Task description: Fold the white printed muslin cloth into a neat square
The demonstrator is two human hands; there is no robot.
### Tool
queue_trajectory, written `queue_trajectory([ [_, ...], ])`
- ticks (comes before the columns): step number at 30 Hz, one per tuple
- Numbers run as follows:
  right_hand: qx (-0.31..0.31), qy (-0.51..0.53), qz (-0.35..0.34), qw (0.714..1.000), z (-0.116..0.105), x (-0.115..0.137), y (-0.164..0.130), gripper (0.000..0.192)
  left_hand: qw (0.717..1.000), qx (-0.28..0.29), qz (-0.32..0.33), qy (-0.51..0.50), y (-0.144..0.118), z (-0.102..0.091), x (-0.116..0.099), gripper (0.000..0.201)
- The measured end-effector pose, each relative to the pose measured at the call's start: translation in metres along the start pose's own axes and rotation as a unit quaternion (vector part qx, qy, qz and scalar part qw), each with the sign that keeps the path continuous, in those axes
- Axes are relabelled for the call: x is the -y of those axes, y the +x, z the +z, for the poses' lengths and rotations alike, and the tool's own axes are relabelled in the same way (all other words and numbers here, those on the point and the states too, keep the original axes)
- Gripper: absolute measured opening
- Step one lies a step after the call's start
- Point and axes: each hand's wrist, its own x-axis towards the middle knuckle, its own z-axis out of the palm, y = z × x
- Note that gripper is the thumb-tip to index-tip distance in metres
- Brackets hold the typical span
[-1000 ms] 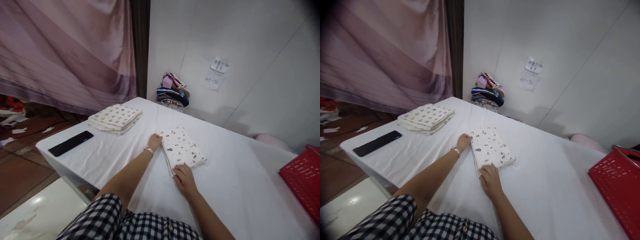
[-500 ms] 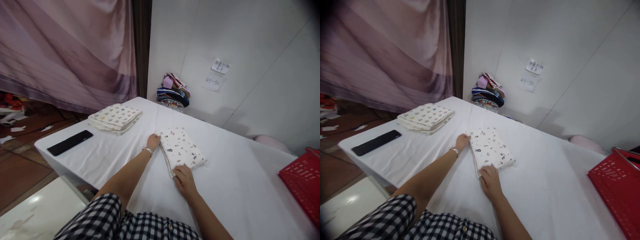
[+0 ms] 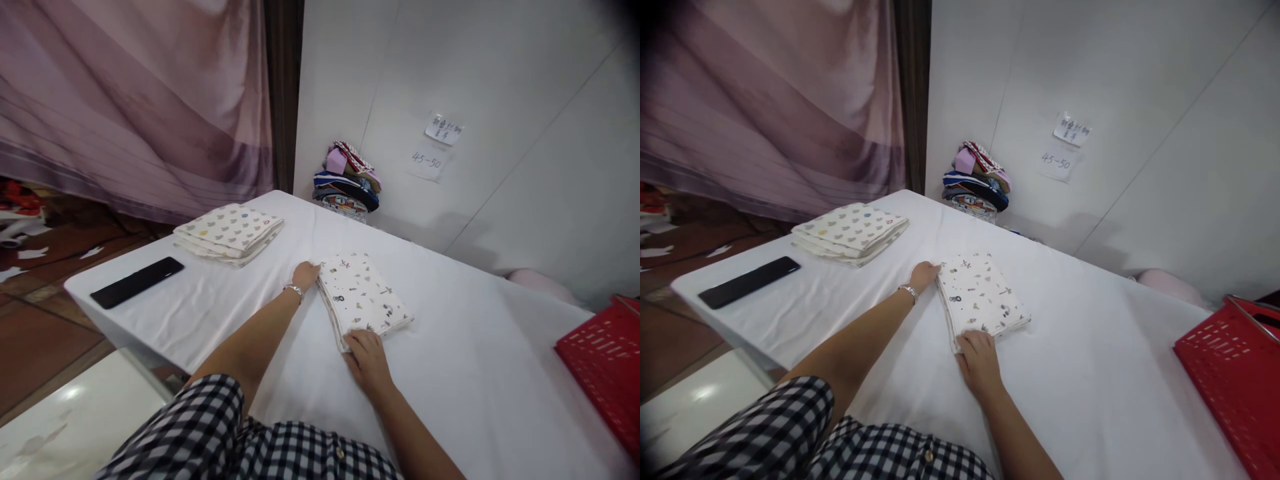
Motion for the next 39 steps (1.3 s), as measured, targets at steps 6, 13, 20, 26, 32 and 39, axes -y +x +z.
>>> queue_trajectory([
  [6,-0.022,-0.029,-0.024,0.999,-0.002,0.003,0.002,0.022,1.000,0.017,0.001,0.007,-0.001,-0.007,0.003,0.023],
  [13,-0.002,-0.114,-0.030,0.993,-0.047,-0.058,-0.029,0.029,0.995,0.097,0.028,-0.013,-0.038,-0.010,0.025,0.025],
  [20,0.049,-0.148,0.043,0.987,-0.054,-0.081,-0.051,0.034,0.992,0.099,0.035,-0.065,-0.070,-0.007,0.034,0.025],
  [26,0.018,-0.129,0.068,0.989,-0.044,-0.073,-0.064,0.034,0.994,0.013,0.031,-0.103,-0.063,-0.016,0.039,0.027],
  [32,-0.005,-0.141,0.071,0.987,-0.039,-0.071,-0.061,0.032,0.988,0.037,0.107,-0.109,-0.056,-0.012,0.047,0.038],
  [39,-0.004,-0.149,0.063,0.987,-0.052,-0.076,-0.055,0.032,0.986,0.017,0.162,-0.030,-0.063,-0.015,0.045,0.028],
])
